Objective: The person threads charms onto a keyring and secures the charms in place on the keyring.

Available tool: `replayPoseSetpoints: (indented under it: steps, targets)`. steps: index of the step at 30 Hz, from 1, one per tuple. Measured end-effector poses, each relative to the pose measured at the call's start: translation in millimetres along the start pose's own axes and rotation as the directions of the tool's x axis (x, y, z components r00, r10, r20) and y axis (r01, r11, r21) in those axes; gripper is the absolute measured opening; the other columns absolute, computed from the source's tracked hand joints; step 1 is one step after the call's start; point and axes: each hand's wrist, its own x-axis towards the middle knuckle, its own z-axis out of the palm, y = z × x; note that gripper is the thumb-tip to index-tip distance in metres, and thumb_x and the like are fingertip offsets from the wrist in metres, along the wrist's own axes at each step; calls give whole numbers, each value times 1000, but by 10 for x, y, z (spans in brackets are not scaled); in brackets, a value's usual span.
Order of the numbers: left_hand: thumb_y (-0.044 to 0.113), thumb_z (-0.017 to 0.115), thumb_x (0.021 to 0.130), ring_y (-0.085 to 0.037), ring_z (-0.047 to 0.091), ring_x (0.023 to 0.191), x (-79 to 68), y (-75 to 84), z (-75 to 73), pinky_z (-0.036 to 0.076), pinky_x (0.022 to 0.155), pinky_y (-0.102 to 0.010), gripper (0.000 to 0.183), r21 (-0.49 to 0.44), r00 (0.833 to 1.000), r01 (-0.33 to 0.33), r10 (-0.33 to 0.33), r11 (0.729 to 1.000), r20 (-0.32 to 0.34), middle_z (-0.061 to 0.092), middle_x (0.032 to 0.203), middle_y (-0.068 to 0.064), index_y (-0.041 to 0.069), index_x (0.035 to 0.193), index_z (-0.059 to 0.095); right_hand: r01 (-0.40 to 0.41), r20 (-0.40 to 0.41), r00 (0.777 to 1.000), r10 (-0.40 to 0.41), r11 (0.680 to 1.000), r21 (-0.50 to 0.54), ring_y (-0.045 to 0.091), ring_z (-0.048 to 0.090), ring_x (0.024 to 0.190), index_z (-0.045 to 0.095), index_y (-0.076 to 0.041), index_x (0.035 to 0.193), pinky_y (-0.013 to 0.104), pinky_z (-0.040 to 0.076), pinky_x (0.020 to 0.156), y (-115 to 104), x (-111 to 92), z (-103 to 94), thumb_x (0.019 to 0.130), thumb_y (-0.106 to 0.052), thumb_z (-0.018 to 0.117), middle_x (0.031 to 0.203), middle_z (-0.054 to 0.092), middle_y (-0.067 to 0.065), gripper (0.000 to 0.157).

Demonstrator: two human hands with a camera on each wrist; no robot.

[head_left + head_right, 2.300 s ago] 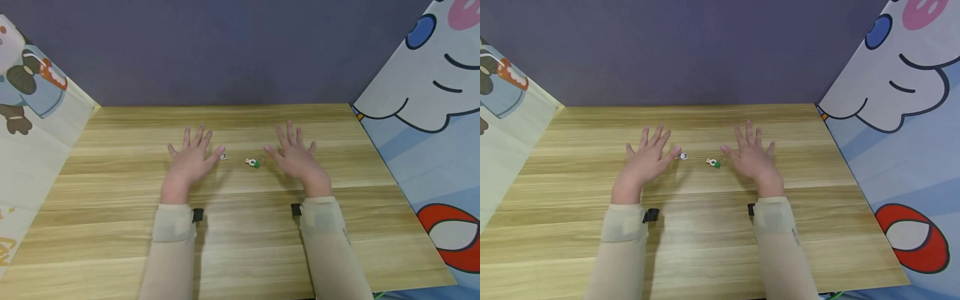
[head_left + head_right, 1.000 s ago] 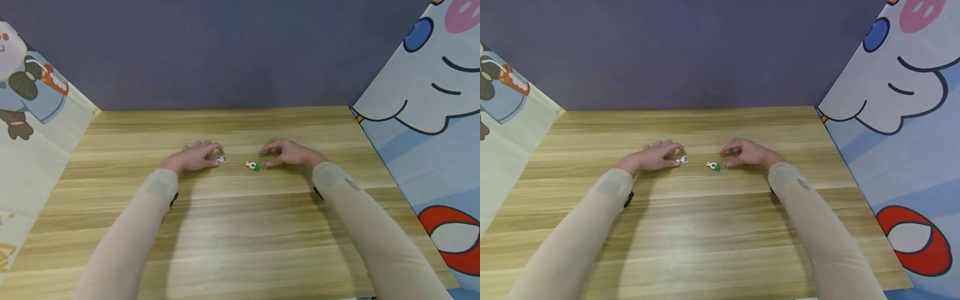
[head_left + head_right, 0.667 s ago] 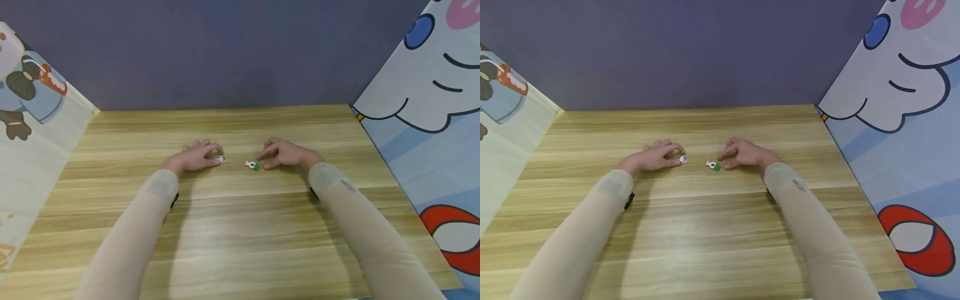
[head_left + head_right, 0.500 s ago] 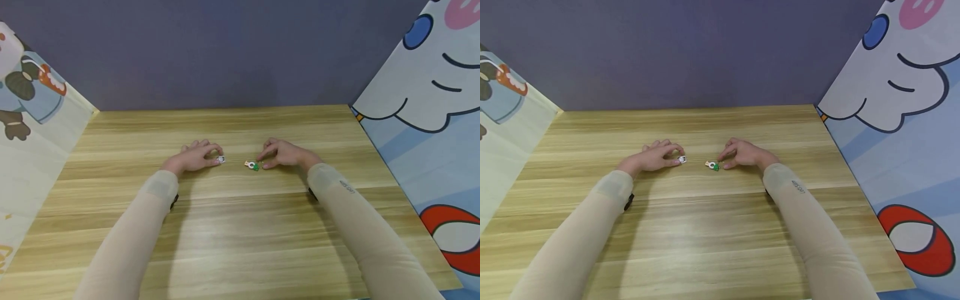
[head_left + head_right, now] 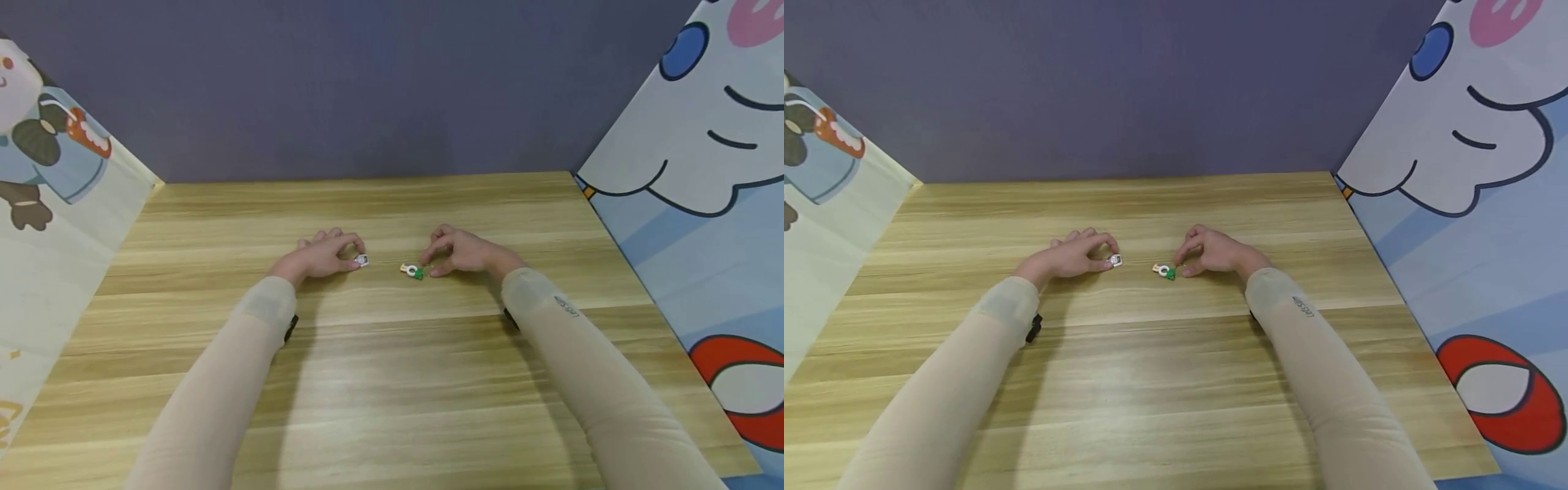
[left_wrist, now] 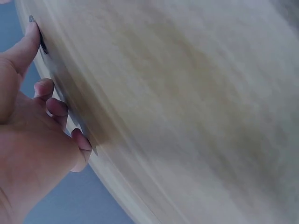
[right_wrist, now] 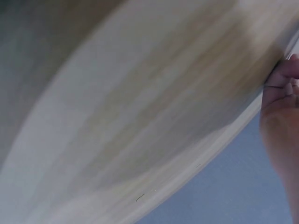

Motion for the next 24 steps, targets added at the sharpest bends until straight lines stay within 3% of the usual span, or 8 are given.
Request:
replayPoseSetpoints:
  steps: [6, 16, 24]
  targets:
    - [38, 66, 106, -32, 39, 125, 56, -28, 16, 19, 114, -65, 24, -20, 999, 45, -44, 999, 15, 49, 139, -4, 32, 127, 56, -30, 6, 1000, 30, 998, 51, 35, 42, 135, 75, -10, 105, 59, 33, 122, -6, 14, -17, 89, -15, 88, 139, 47, 11, 21]
    - [44, 64, 106, -34, 39, 127, 63, -7, -8, 18, 114, -70, 26, -13, 999, 44, -43, 999, 26, 49, 137, -7, 29, 126, 56, -25, -23, 999, 26, 999, 39, 28, 45, 120, 74, -10, 93, 44, 41, 107, 55, 42, -22, 89, -18, 88, 130, 49, 9, 17]
    - [38, 63, 107, -38, 35, 145, 106, -23, 9, 5, 122, -78, 26, -36, 998, 63, -62, 997, 29, 47, 145, -7, 23, 127, 56, -39, -34, 999, 41, 998, 57, 27, 44, 115, 76, -9, 93, 40, 39, 100, 81, 27, -26, 89, -19, 88, 129, 49, 8, 16]
